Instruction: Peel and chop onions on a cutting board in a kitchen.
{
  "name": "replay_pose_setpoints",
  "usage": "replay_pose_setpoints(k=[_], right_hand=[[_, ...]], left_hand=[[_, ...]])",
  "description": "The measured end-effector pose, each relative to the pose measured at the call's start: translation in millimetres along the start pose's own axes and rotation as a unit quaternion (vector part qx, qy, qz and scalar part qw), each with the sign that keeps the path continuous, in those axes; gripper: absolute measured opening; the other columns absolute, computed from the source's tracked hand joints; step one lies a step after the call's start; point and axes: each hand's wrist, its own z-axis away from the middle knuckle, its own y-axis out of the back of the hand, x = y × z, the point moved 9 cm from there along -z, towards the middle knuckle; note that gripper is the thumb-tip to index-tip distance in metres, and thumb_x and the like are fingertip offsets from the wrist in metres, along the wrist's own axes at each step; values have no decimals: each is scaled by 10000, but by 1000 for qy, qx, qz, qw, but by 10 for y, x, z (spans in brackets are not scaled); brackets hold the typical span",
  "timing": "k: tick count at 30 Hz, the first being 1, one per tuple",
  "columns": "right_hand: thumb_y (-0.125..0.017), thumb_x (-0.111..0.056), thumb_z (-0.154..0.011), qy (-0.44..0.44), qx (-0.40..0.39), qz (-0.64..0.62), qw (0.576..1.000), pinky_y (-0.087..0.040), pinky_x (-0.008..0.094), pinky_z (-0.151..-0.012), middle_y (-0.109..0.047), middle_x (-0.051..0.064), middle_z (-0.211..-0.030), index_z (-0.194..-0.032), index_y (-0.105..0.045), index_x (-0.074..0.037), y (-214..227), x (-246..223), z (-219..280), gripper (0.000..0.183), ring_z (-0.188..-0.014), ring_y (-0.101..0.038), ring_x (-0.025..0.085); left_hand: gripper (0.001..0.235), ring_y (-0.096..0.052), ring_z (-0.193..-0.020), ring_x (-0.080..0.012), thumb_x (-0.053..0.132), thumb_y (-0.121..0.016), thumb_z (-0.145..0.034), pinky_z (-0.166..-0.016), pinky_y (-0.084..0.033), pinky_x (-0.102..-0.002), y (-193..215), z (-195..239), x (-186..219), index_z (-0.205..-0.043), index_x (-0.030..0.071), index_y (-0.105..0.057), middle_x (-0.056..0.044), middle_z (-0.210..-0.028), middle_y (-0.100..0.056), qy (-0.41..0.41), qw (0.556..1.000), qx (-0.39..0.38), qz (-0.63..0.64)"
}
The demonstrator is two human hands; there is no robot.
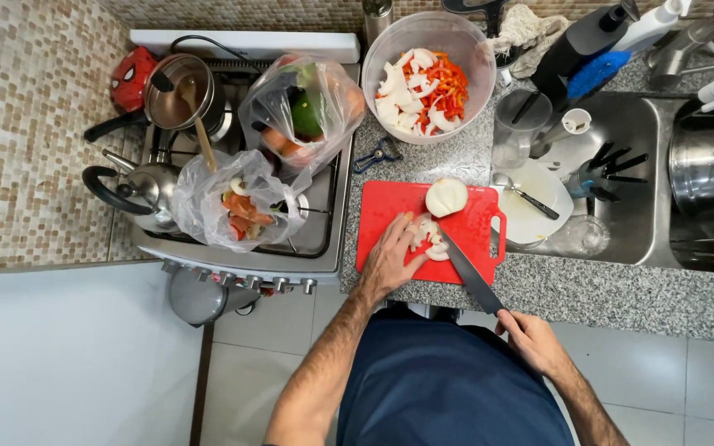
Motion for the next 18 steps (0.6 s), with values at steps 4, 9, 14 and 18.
replay_pose_setpoints(k=[4,9,14,18], right_hand=[[-560,-465,-1133,-29,3,22,999,-481,331,-504,-676,103,-620,-907,-860,11,53,102,-81,606,-539,-627,191],[-594,-469,-1104,-30,18,35,999,-455,343,-503,-647,96,-595,-895,-860,29,224,-193,72,602,-522,-594,198],[-543,-496,-1136,2,19,17,1000,-514,373,-520,-633,93,-502,-848,-810,-16,153,-32,-102,620,-452,-630,236],[-489,-537,-1154,71,1,1,997,-593,412,-575,-632,78,-412,-794,-768,-84,-72,78,-365,643,-429,-705,272]], left_hand=[[1275,-179,-1710,-454,597,-972,-745,-1342,-266,-704,-304,-101,-206,-1746,101,-358,-238,-1850,-181,40,998,-39,-39],[989,-288,-1658,-519,540,-832,-904,-1357,-285,-665,-335,-122,-54,-1691,68,-464,-309,-1747,-370,-17,994,44,-97],[884,-437,-1590,-484,480,-832,-919,-1308,-395,-618,-291,-120,-63,-1634,52,-539,-271,-1666,-496,-33,988,101,-112],[929,-458,-1591,-476,541,-883,-851,-1301,-411,-613,-271,-90,-63,-1597,64,-603,-245,-1657,-526,-48,984,144,-92]])
